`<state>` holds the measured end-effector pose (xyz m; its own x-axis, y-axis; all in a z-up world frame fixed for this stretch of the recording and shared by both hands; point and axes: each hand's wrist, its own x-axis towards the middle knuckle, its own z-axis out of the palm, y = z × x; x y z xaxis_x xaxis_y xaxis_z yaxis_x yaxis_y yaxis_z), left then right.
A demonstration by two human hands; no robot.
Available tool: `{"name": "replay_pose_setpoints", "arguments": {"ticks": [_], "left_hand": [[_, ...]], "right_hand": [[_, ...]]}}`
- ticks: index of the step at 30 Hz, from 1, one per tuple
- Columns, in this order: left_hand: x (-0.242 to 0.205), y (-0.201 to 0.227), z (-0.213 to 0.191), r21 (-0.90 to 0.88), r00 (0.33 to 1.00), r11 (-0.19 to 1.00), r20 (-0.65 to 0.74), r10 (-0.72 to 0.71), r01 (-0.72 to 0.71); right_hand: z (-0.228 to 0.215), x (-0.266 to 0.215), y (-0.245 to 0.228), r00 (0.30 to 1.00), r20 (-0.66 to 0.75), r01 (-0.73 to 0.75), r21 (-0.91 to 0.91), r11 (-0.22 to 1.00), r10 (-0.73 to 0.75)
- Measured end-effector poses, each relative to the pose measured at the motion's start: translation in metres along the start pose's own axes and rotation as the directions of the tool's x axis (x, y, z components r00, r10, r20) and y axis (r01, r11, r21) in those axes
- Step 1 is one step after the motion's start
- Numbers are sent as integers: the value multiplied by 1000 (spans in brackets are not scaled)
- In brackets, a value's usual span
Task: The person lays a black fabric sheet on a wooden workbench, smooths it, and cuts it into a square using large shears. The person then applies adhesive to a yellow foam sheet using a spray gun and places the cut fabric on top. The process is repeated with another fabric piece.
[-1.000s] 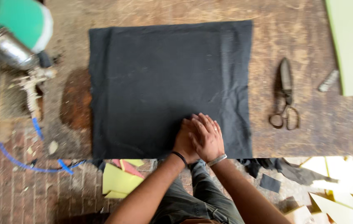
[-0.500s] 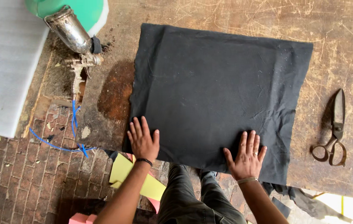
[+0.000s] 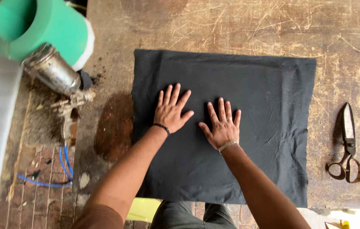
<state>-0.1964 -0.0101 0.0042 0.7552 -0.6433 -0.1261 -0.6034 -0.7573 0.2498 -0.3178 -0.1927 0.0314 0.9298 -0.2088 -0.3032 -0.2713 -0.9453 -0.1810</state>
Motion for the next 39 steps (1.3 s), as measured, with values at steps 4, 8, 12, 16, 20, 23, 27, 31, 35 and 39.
{"name": "replay_pose_setpoints", "arguments": {"ticks": [4,8,12,16,20,23,27,31,35,39], "left_hand": [[79,-33,-18,-26,1000,999,-12,-27,27],[114,-49,-17,-41,994,994,-19,-103,102],[123,-55,-11,-15,992,992,-6,-124,123],[125,-54,-5,39,989,989,17,-145,145],[123,-52,-8,30,986,987,46,-158,156],[124,-49,-10,33,981,983,69,-183,181],[125,-54,-12,16,981,986,97,-167,166],[122,-28,-15,112,966,963,61,-252,244],[34,58,12,92,983,982,-95,-155,164],[-65,173,53,68,998,995,9,-67,66]], "right_hand": [[-13,57,2,998,-29,-55,-3,998,55],[-24,106,42,989,-61,-138,14,990,138],[-45,136,117,915,-123,-375,89,923,384],[-37,138,145,876,-139,-442,145,885,461],[-14,92,127,861,-186,-452,151,879,474],[3,19,118,858,-195,-449,167,878,476],[39,-93,103,821,-227,-486,200,850,523],[51,-172,99,874,-260,-373,181,910,410],[45,-197,142,960,-149,-191,272,943,237],[15,-211,254,847,-404,-268,235,934,344]]}}
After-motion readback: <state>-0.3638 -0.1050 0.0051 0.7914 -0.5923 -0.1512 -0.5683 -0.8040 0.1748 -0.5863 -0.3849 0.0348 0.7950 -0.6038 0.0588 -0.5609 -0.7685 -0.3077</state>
